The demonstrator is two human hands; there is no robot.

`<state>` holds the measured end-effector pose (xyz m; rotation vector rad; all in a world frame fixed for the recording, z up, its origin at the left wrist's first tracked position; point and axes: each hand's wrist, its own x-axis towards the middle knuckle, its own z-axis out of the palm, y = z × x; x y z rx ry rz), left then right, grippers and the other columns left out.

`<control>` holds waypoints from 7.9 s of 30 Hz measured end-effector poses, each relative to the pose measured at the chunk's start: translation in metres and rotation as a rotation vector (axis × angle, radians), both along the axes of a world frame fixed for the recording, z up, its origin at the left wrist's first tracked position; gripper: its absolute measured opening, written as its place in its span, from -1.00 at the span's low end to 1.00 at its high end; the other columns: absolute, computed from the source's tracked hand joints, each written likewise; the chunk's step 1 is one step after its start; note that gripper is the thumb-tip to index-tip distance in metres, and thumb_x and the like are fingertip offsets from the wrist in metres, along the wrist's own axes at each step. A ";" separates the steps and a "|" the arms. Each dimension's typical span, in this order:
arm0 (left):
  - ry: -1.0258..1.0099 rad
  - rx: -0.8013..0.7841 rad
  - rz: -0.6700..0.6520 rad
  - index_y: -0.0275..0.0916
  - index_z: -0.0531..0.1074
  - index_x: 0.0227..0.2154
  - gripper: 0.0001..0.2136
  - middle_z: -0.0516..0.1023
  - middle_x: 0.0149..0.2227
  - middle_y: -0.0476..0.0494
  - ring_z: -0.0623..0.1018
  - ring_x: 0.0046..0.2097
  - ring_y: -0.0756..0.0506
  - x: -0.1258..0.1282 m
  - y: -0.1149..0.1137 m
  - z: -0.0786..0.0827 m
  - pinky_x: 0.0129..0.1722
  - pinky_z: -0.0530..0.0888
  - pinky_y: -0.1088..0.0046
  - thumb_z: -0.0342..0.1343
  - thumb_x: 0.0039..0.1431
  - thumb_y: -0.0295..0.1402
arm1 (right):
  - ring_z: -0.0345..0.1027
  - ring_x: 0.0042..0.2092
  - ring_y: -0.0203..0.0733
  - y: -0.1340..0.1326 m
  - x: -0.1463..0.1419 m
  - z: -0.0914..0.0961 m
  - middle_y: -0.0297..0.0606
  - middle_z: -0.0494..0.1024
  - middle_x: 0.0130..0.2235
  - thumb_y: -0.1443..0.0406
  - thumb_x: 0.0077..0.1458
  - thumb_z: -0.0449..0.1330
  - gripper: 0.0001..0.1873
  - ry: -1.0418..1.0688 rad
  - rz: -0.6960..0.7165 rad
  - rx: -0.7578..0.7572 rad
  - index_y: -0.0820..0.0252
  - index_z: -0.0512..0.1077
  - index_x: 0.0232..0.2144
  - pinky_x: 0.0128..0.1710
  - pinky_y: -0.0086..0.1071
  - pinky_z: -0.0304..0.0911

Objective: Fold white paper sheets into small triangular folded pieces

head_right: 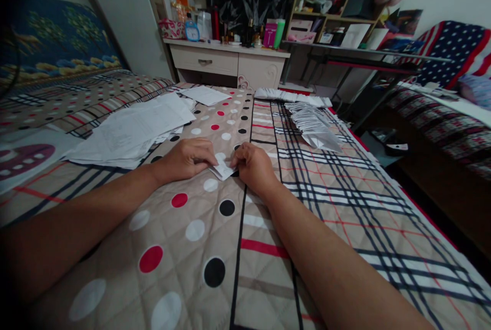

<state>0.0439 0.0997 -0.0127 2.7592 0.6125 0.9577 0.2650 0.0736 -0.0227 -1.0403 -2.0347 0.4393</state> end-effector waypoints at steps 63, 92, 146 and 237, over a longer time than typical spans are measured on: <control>-0.013 -0.308 0.033 -0.26 0.53 -0.55 -0.89 0.50 -0.30 -0.11 0.49 -0.27 -0.02 0.015 -0.015 0.005 -0.25 0.41 0.42 0.26 0.03 -0.37 | 0.35 -0.28 -0.22 -0.013 -0.003 0.007 -0.27 0.42 -0.38 0.59 -0.23 0.06 -0.74 -0.266 0.030 0.100 0.20 0.43 -0.61 -0.34 -0.43 0.19; -0.350 -0.237 0.470 -0.26 0.44 -0.59 -0.82 0.51 -0.54 -0.01 0.42 -0.47 0.01 0.029 -0.028 0.013 -0.47 0.30 0.50 0.35 -0.13 -0.35 | 0.41 -0.26 -0.17 -0.019 -0.007 0.015 -0.25 0.56 -0.29 0.19 0.03 0.27 -0.78 0.277 -0.119 -0.134 0.19 0.49 -0.30 -0.24 -0.33 0.27; -0.358 -0.521 0.501 -0.30 0.44 -0.63 -0.76 0.41 -0.61 0.03 0.31 -0.54 0.05 0.026 -0.022 0.010 -0.56 0.20 0.54 0.38 -0.25 -0.30 | 0.41 -0.47 -0.24 -0.015 -0.005 0.012 -0.27 0.58 -0.48 0.22 -0.06 0.32 -0.83 0.471 -0.112 -0.277 0.22 0.56 -0.45 -0.46 -0.41 0.29; -0.468 -1.040 0.343 -0.35 0.46 -0.56 -0.78 0.45 -0.67 0.02 0.32 -0.70 0.13 0.031 -0.027 0.018 -0.71 0.23 0.67 0.27 0.02 -0.28 | 0.10 -0.73 -0.42 -0.020 -0.012 0.017 -0.38 0.42 -0.67 0.04 0.13 0.16 -0.62 0.641 0.022 -0.602 0.21 0.32 -0.55 -0.75 -0.54 -0.10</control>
